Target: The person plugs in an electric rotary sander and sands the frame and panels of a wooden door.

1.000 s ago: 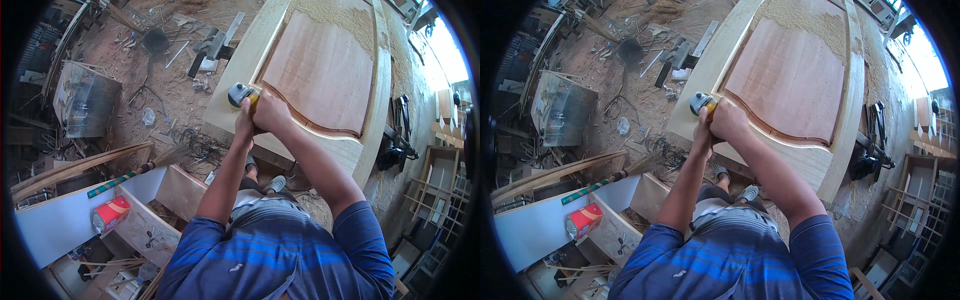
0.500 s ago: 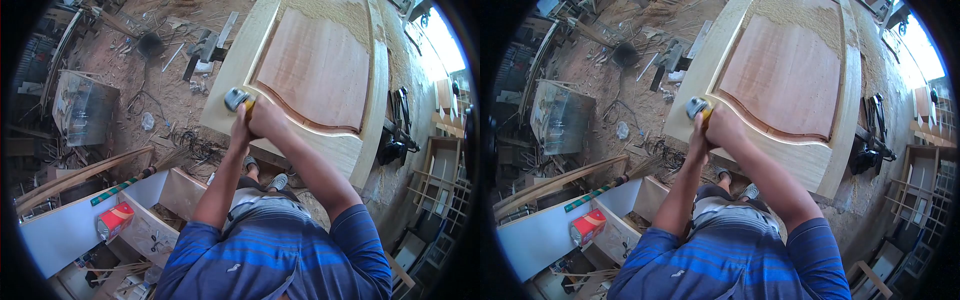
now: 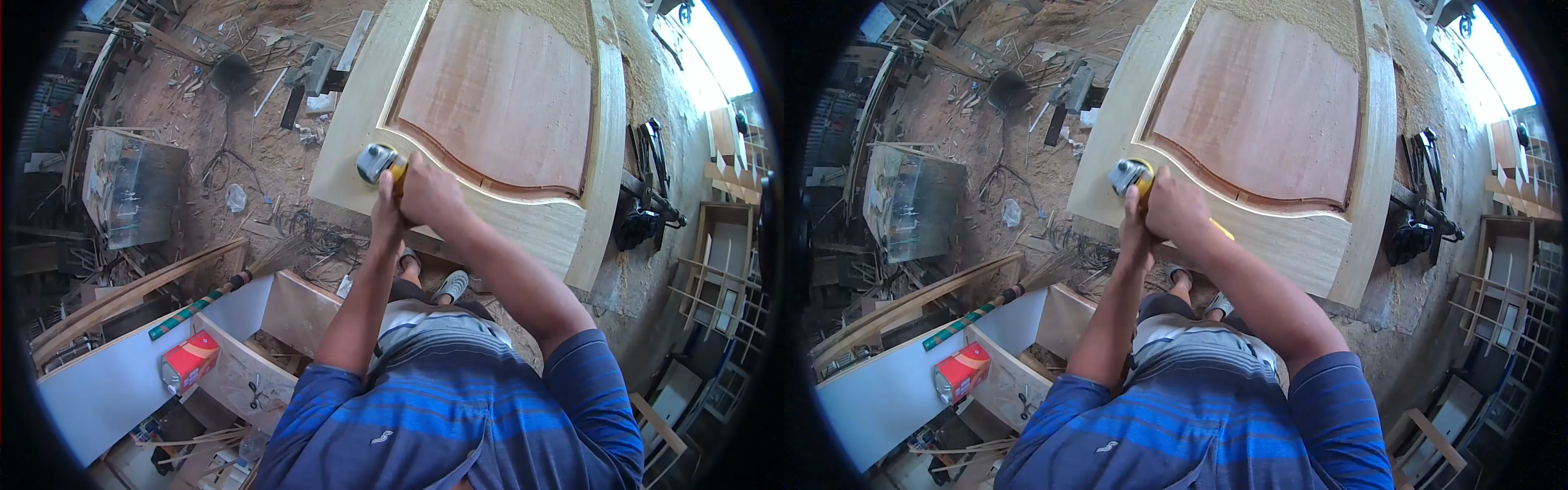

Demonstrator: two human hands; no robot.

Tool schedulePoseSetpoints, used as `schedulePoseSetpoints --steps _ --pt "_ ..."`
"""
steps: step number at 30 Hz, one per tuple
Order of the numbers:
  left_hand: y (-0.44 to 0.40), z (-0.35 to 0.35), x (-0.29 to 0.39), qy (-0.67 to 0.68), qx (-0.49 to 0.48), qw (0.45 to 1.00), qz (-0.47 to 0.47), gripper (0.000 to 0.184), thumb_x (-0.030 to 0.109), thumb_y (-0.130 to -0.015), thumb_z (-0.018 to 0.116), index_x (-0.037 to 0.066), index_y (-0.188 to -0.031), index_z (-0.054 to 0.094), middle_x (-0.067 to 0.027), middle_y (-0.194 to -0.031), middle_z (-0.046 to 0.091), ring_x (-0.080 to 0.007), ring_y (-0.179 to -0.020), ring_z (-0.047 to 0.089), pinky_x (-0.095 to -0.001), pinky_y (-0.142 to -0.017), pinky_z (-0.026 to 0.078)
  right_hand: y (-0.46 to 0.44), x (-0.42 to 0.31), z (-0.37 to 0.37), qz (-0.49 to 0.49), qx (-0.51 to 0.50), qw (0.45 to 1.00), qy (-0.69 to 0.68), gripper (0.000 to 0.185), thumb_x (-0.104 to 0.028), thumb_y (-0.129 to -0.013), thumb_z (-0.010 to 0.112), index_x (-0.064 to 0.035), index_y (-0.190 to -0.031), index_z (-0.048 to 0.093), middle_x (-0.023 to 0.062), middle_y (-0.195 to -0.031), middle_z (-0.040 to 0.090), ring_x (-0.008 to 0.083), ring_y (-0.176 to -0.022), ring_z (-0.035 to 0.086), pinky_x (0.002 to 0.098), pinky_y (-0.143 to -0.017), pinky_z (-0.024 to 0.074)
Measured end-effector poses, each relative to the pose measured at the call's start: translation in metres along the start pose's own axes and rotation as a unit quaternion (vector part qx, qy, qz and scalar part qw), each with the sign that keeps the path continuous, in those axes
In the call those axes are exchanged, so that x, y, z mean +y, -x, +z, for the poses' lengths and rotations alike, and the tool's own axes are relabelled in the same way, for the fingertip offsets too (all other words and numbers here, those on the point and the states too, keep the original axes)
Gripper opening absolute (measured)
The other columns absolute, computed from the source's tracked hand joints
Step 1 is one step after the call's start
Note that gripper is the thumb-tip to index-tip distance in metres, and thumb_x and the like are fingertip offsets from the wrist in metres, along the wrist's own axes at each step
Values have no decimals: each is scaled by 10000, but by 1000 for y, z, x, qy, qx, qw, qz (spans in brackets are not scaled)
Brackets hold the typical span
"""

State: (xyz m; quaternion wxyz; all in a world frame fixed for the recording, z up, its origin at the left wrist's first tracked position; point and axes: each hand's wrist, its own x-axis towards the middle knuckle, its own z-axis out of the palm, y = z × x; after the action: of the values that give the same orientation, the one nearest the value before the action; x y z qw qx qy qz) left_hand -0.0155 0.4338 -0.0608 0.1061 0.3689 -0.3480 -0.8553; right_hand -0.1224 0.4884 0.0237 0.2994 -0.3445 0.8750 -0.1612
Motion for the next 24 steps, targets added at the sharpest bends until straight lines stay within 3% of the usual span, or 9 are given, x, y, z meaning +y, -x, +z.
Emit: schedulePoseSetpoints --steps 1,5,9,12,16,18,24 --pt "4 17 14 -25 18 1000 -4 871 773 -1028 420 76 -1547 475 -167 -1408 627 -298 -1212 702 -445 -920 636 -5 4 -4 -7 20 1000 12 415 -196 -906 656 69 -1204 541 313 -1049 749 465 -1008 750 518 -893 596" --pt "-25 31 19 -32 -6 999 5 888 750 -1029 451 3 -1508 481 -216 -1359 640 -320 -1124 742 -453 -828 684 -21 16 -16 20 56 998 -5 403 -212 -917 650 63 -1198 562 315 -1069 748 462 -1051 743 520 -941 581" --pt "-39 36 25 -56 -46 997 -1 883 745 -1035 440 -1 -1507 476 -219 -1363 638 -330 -1124 745 -462 -831 692 -27 19 -24 47 66 997 -6 407 -229 -920 657 56 -1194 567 303 -1072 752 459 -1053 743 510 -945 582" --pt "-28 37 23 -42 -23 999 -4 802 701 -1056 457 9 -1449 558 -192 -1266 696 -303 -1017 775 -417 -760 697 -21 22 -19 49 60 997 -16 412 -226 -914 660 61 -1195 566 313 -1083 746 462 -1056 741 513 -932 585" --pt "19 24 7 -25 15 1000 -12 804 703 -1074 395 32 -1495 530 -176 -1352 659 -305 -1191 708 -448 -914 645 13 17 3 1 40 999 -24 414 -203 -902 667 68 -1191 545 332 -1051 739 467 -1011 747 528 -885 593" --pt "46 14 -6 -6 36 999 -19 812 711 -1080 356 44 -1512 518 -168 -1390 639 -305 -1262 667 -456 -988 605 35 7 10 -18 -6 1000 -9 389 -219 -918 674 49 -1174 559 270 -1008 762 423 -975 771 488 -867 607" --pt "85 12 -27 67 108 992 -13 827 725 -1080 316 47 -1506 520 -159 -1411 623 -302 -1258 661 -448 -1028 562 57 7 33 -53 -50 997 9 354 -171 -895 666 41 -1144 531 282 -926 752 439 -914 766 512 -808 606"
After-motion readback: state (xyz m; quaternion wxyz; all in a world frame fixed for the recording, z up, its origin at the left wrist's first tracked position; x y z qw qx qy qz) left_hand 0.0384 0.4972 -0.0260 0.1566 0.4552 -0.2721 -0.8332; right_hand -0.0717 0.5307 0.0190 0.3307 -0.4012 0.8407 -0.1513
